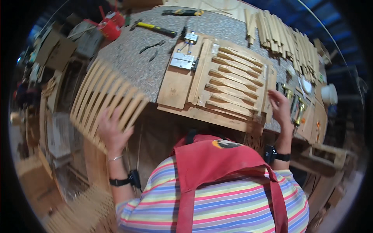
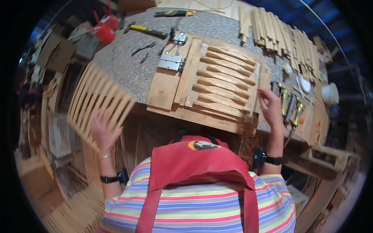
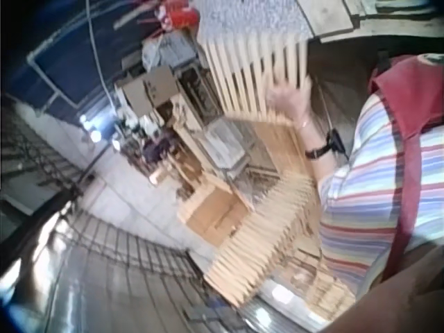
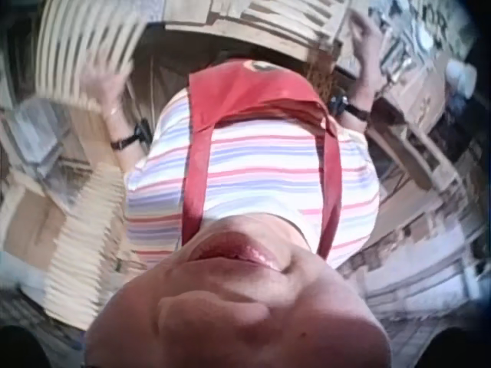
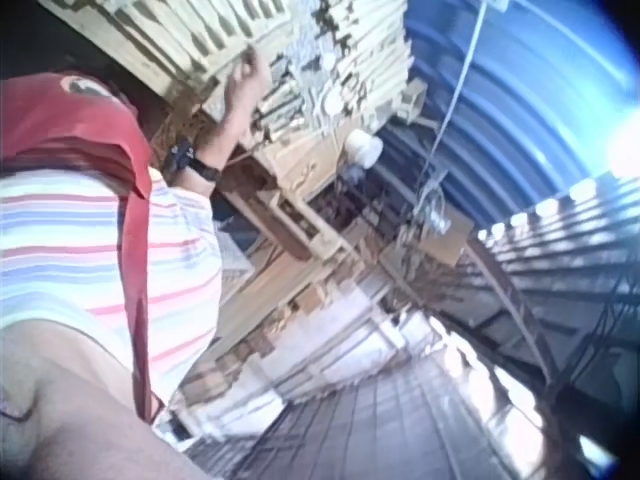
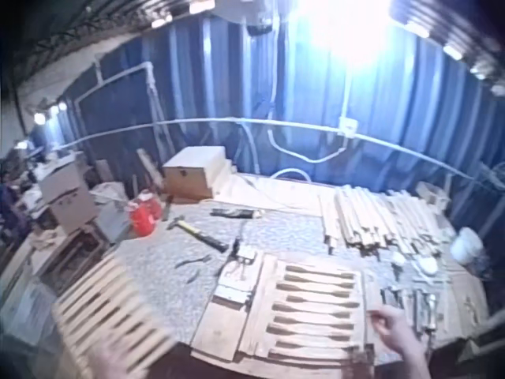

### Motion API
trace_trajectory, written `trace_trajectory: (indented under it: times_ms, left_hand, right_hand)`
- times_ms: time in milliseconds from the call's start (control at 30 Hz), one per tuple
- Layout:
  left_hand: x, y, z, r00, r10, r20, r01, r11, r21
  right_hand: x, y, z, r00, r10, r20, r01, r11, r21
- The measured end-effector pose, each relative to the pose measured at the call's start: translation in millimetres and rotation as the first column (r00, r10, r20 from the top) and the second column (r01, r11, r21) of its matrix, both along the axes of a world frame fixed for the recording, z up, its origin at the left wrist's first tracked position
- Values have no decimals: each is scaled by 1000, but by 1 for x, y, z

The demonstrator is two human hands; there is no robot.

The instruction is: Assembling a wooden slatted furniture component using a nail gun and manual adjustment.

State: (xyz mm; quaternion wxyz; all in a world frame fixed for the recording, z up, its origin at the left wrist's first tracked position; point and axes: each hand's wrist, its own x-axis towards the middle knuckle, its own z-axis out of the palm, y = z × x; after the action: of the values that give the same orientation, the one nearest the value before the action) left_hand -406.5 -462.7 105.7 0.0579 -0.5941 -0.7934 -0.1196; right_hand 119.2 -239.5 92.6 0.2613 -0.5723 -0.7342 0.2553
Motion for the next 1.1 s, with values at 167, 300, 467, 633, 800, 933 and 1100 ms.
trace_trajectory:
  times_ms: [167, 300, 467, 633, 800, 933, 1100]
  left_hand:
    - [-140, -118, -106, 925, 377, -33, -375, 902, -212]
    - [-190, -160, -172, 889, 455, 51, -419, 854, -310]
    - [-213, -194, -236, 825, 520, 222, -343, 773, -534]
    - [-201, -166, -249, 798, 557, 231, -460, 809, -365]
    - [-112, 4, -163, 817, 76, 572, -269, 927, 261]
    - [-39, 165, -100, 917, -156, 368, 44, 954, 297]
    - [-38, 286, -133, 979, -183, 94, 169, 976, 139]
  right_hand:
    - [-64, -34, 21, 989, 50, 136, -49, 999, -14]
    - [-89, -55, 42, 974, 7, 228, 12, 997, -80]
    - [-89, -61, 11, 875, -105, 473, 49, 990, 129]
    - [-12, -58, -112, 755, -433, 493, 401, 899, 176]
    - [-18, -53, -122, 689, -505, 520, 408, 863, 297]
    - [-14, -32, -107, 758, -421, 498, 354, 907, 228]
    - [-21, -22, -79, 821, -335, 463, 321, 941, 112]
